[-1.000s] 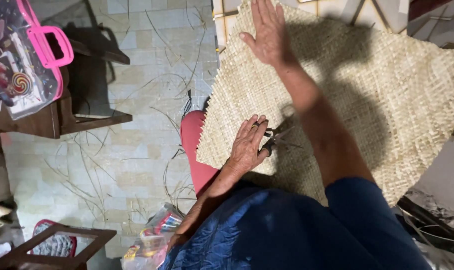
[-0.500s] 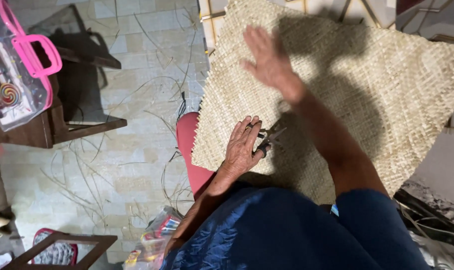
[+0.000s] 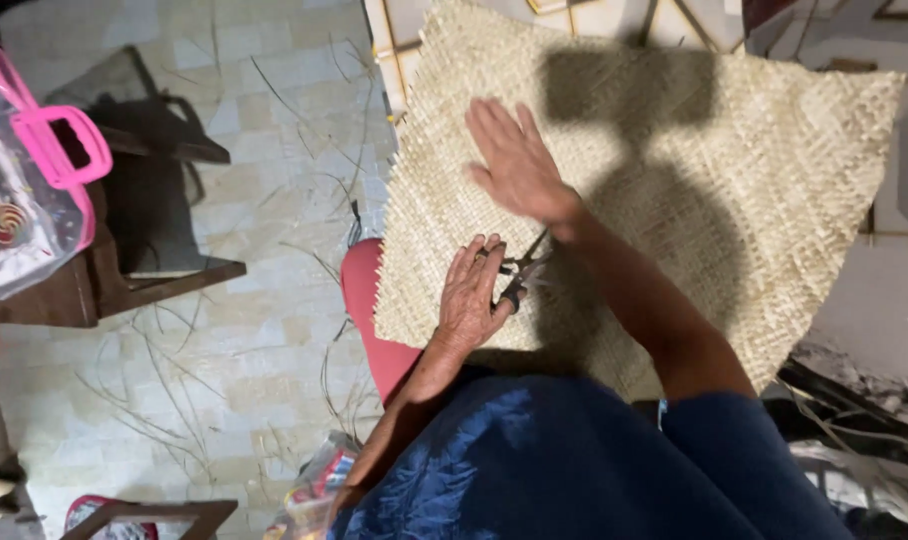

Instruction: The person uses scissors to trim the edges of a woven mat placed on their lap. They repeatedly cut small sections of the mat's perimeter and brush away loose fibers with their hand.

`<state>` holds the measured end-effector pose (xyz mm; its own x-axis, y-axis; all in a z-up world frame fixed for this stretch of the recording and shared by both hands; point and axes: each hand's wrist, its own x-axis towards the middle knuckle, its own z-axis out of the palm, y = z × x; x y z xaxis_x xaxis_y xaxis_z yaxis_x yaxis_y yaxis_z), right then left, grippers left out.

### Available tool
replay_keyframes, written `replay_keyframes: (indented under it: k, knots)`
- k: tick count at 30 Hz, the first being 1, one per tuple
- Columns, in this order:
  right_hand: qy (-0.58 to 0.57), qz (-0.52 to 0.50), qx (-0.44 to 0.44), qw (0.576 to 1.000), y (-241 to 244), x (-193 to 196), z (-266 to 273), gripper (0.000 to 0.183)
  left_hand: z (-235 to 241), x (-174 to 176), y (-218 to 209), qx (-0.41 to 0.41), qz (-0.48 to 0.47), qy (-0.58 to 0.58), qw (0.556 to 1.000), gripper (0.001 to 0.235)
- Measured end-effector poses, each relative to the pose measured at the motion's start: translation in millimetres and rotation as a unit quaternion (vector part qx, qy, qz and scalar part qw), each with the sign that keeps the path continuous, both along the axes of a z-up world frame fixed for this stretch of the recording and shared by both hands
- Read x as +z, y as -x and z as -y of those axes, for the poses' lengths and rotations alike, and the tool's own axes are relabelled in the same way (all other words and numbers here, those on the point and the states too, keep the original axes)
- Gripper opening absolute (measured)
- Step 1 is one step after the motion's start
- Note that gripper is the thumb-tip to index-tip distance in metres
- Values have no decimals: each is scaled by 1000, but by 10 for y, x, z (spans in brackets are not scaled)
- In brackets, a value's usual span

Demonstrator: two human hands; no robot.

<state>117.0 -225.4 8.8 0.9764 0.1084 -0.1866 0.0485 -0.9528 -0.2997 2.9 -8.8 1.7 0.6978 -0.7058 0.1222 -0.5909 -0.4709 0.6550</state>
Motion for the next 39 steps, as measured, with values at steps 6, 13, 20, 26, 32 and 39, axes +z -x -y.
replay_keyframes:
  k: [6,13,20,26,32,39]
  knots:
    - [-57,-19,22,998,242,-126,123,86,-23,-26,-49,-16,-10,-24,1000,78]
    - [-49,-38,-82,995,-467,585,367,77,-33,-67,-36,-12,-2,6,1000,73]
    - [-146,-2,-175,974,-429,622,205,79,-38,-106,-8,-9,-7,12,1000,69]
    - [-31,89,-16,995,323,-162,242,77,-13,-39,-50,-4,-1,-9,1000,72]
    - [-51,74,-120,989,-421,281,469,68,-13,-115,-35,-11,0,3,1000,66]
    - [-48,107,-125,985,55,170,281,74,-33,-95,-21,-11,-15,11,1000,71]
